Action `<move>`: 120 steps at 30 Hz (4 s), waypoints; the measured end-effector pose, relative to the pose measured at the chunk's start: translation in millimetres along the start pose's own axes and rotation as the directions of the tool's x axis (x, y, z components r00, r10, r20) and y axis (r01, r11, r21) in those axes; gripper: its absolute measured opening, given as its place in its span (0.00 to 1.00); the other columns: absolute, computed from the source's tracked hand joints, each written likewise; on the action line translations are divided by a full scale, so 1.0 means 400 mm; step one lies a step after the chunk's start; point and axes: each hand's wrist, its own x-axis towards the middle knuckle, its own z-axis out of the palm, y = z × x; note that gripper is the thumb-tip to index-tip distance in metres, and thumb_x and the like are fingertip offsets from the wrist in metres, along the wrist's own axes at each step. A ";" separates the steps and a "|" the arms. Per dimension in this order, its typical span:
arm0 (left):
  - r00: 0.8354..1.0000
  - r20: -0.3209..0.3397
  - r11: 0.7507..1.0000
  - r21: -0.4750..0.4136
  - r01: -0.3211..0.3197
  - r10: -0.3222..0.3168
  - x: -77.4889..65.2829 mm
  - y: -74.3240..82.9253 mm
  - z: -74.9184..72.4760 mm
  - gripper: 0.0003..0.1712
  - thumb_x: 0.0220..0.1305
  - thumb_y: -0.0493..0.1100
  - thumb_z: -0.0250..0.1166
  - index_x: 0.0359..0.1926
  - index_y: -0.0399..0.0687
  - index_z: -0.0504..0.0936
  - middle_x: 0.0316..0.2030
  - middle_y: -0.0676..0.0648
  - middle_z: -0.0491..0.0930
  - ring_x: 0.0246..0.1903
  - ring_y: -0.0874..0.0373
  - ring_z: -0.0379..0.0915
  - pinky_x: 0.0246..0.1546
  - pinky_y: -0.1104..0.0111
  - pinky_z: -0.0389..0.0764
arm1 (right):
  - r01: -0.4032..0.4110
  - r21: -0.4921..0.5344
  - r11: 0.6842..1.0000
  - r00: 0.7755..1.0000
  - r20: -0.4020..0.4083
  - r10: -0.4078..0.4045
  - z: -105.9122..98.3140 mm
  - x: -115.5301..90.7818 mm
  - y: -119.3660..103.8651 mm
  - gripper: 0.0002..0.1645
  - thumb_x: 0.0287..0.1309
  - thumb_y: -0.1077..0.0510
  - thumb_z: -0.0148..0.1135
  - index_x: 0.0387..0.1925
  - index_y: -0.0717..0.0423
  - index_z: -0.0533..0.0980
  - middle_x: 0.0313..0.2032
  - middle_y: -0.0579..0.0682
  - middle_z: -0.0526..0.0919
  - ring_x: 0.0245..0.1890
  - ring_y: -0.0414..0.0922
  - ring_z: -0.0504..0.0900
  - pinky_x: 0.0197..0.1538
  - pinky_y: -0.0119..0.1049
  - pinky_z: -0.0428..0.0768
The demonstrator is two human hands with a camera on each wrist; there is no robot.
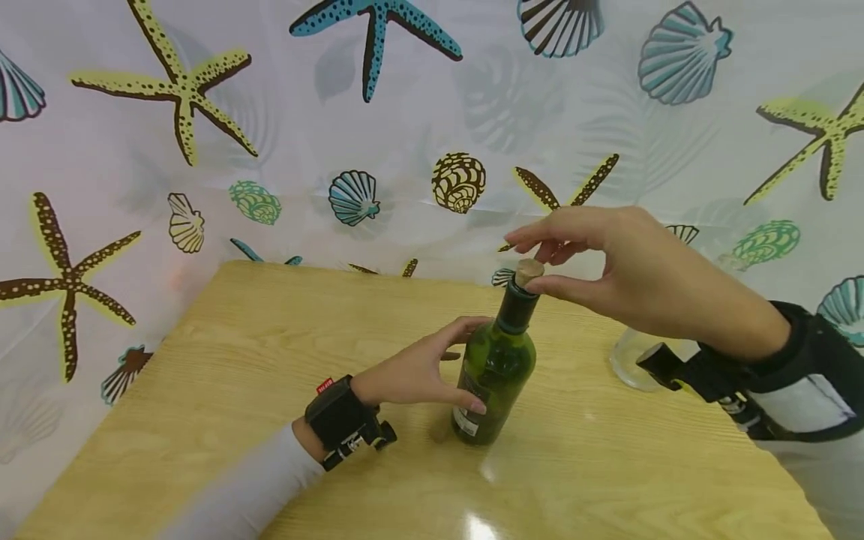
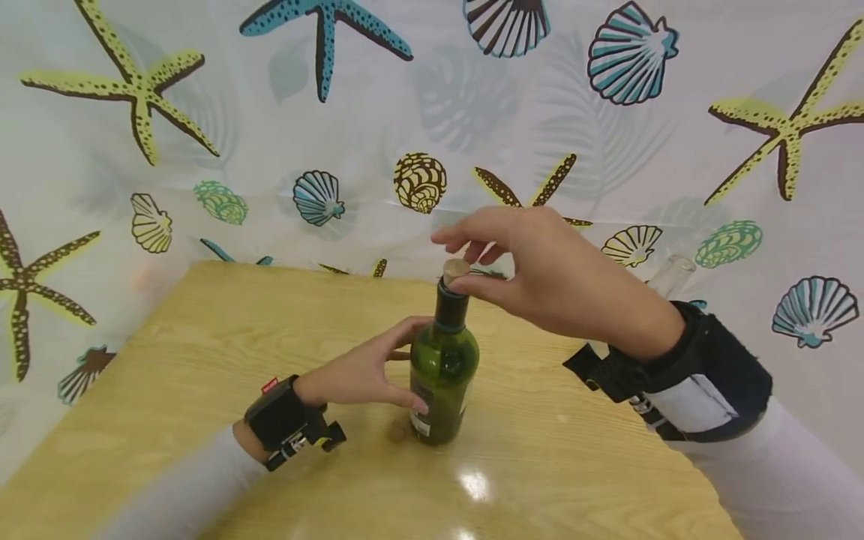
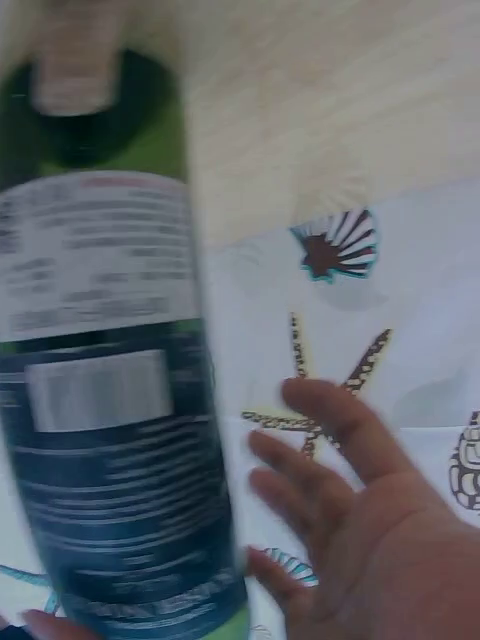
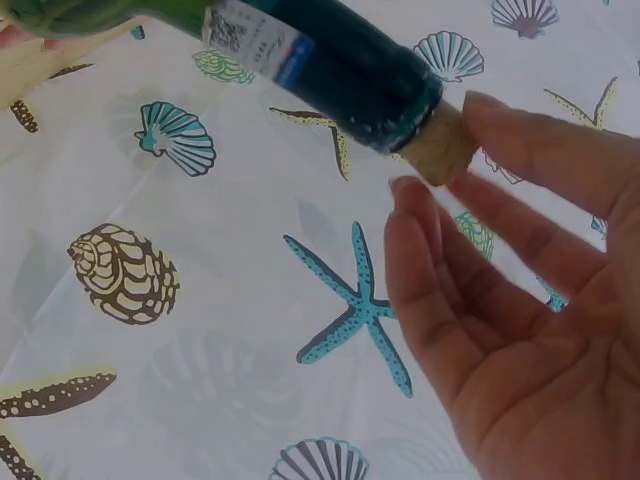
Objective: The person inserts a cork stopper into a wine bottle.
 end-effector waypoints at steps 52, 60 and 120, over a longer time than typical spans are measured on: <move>0.984 -0.179 0.995 -0.093 -0.028 0.011 0.010 -0.003 0.065 0.49 0.55 0.39 0.75 0.71 0.64 0.57 0.63 0.54 0.68 0.62 0.58 0.65 0.59 0.52 0.69 | -0.057 -0.034 0.998 0.984 -0.171 0.051 0.028 -0.024 -0.010 0.16 0.52 0.64 0.73 0.45 0.50 0.85 0.32 0.38 0.81 0.32 0.33 0.75 0.30 0.26 0.69; 0.947 -0.320 0.998 -0.069 -0.012 -0.011 0.004 0.010 0.100 0.49 0.52 0.41 0.77 0.70 0.61 0.58 0.59 0.52 0.70 0.59 0.60 0.67 0.57 0.53 0.71 | -0.165 -0.098 0.981 0.967 -0.209 0.142 0.046 -0.019 -0.042 0.15 0.54 0.62 0.72 0.45 0.55 0.85 0.32 0.44 0.82 0.32 0.38 0.78 0.29 0.33 0.71; 0.962 -0.256 0.993 -0.086 0.076 -0.095 -0.021 -0.007 0.018 0.36 0.55 0.37 0.74 0.63 0.48 0.70 0.60 0.48 0.71 0.62 0.49 0.68 0.54 0.58 0.77 | -0.359 0.526 0.771 0.829 -0.201 0.523 0.411 -0.155 0.021 0.42 0.56 0.58 0.72 0.69 0.52 0.63 0.60 0.58 0.73 0.57 0.60 0.77 0.44 0.54 0.82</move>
